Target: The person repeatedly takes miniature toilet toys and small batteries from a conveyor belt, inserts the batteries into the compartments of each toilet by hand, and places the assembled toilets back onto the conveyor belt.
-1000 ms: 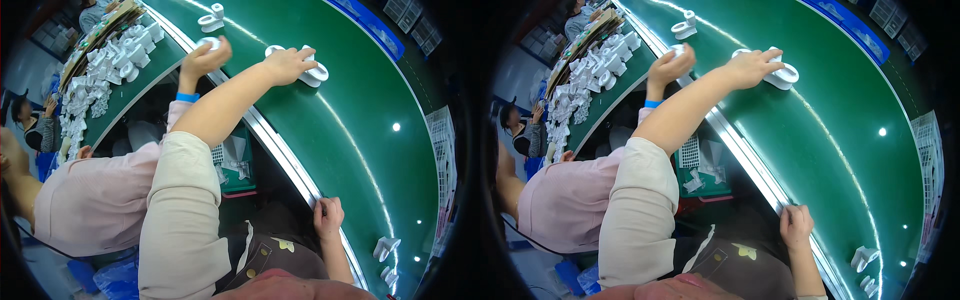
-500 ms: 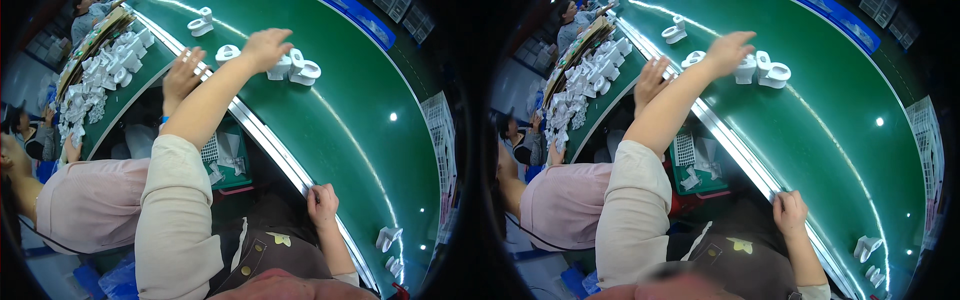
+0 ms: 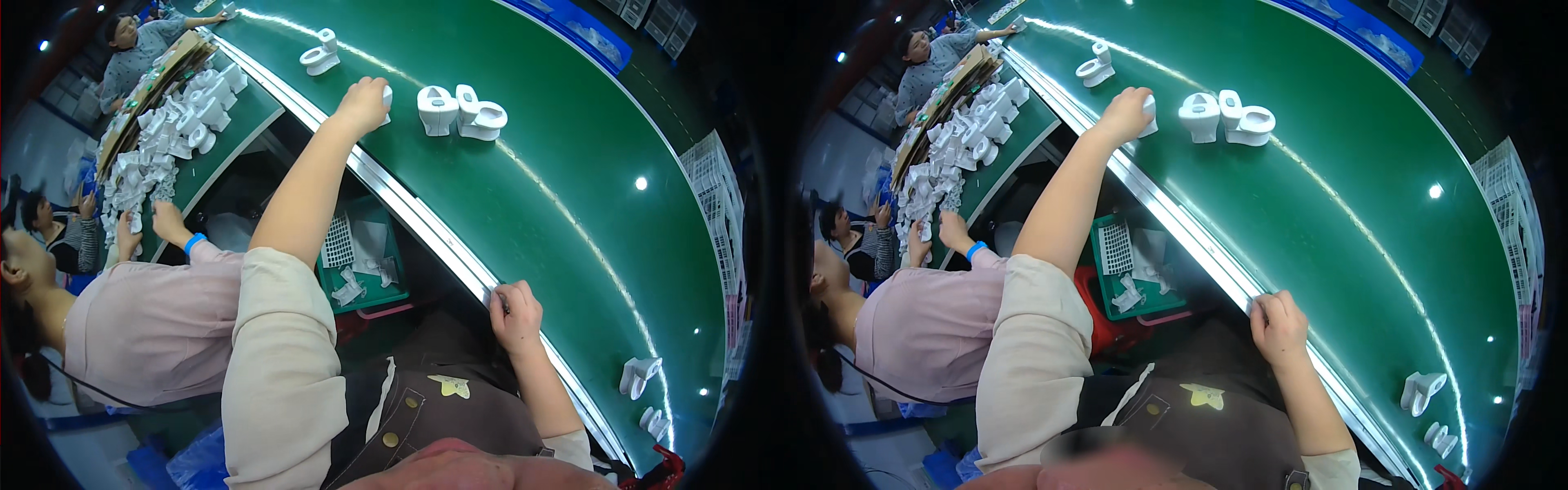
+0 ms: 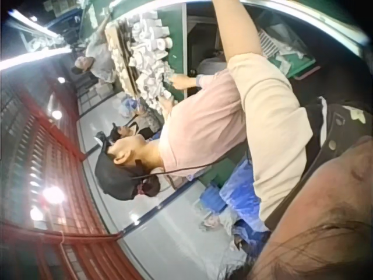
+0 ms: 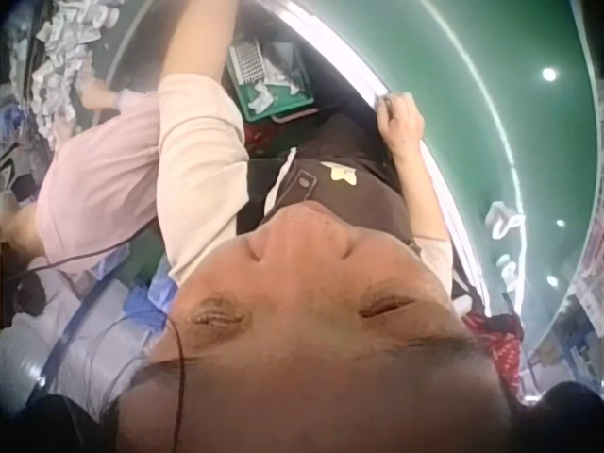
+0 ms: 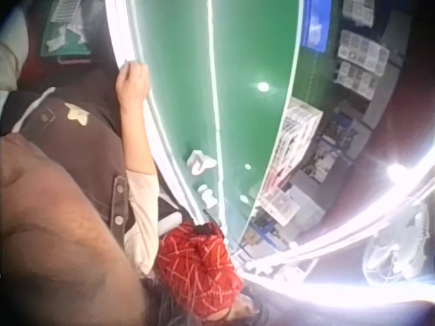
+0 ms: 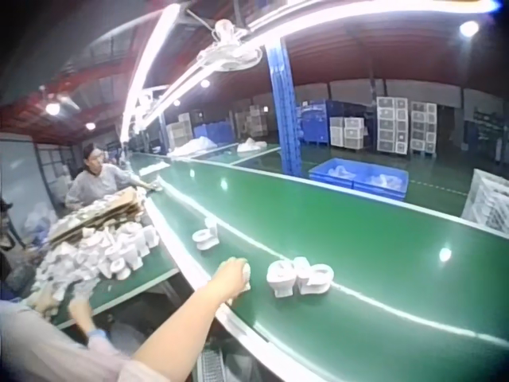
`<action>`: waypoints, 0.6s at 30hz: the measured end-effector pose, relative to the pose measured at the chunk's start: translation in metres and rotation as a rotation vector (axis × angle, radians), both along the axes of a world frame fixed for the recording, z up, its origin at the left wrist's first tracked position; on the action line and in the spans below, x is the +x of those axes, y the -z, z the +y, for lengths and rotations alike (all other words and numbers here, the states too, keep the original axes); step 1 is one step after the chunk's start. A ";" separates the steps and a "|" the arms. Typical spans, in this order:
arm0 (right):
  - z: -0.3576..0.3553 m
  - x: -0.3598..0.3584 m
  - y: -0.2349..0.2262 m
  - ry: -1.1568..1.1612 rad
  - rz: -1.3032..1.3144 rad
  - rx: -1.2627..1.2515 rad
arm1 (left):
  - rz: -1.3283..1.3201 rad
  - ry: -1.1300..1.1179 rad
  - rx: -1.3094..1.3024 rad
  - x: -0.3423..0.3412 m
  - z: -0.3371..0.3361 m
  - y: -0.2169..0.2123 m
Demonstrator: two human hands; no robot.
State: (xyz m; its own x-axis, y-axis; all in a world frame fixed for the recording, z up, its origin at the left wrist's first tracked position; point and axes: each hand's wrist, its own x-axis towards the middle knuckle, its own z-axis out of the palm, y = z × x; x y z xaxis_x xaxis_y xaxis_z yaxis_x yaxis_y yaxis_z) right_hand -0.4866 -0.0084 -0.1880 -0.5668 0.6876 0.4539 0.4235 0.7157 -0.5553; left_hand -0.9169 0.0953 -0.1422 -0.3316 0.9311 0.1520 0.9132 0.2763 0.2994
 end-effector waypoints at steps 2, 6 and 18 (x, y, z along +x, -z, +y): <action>0.001 0.000 0.000 -0.011 -0.002 0.009 | 0.021 0.012 -0.026 0.000 0.006 -0.002; 0.002 0.000 0.002 -0.004 0.010 0.022 | 0.063 -0.144 -0.152 0.030 0.009 -0.031; -0.005 0.001 0.008 0.005 -0.005 0.031 | 0.627 0.373 -0.135 0.153 0.066 -0.006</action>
State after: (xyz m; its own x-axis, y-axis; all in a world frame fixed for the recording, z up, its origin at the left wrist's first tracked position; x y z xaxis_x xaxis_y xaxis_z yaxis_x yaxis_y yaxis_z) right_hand -0.4857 -0.0131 -0.1956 -0.5655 0.6763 0.4721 0.4298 0.7302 -0.5312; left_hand -0.7644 0.1615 -0.1362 0.1218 0.9889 0.0854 0.9420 -0.0881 -0.3237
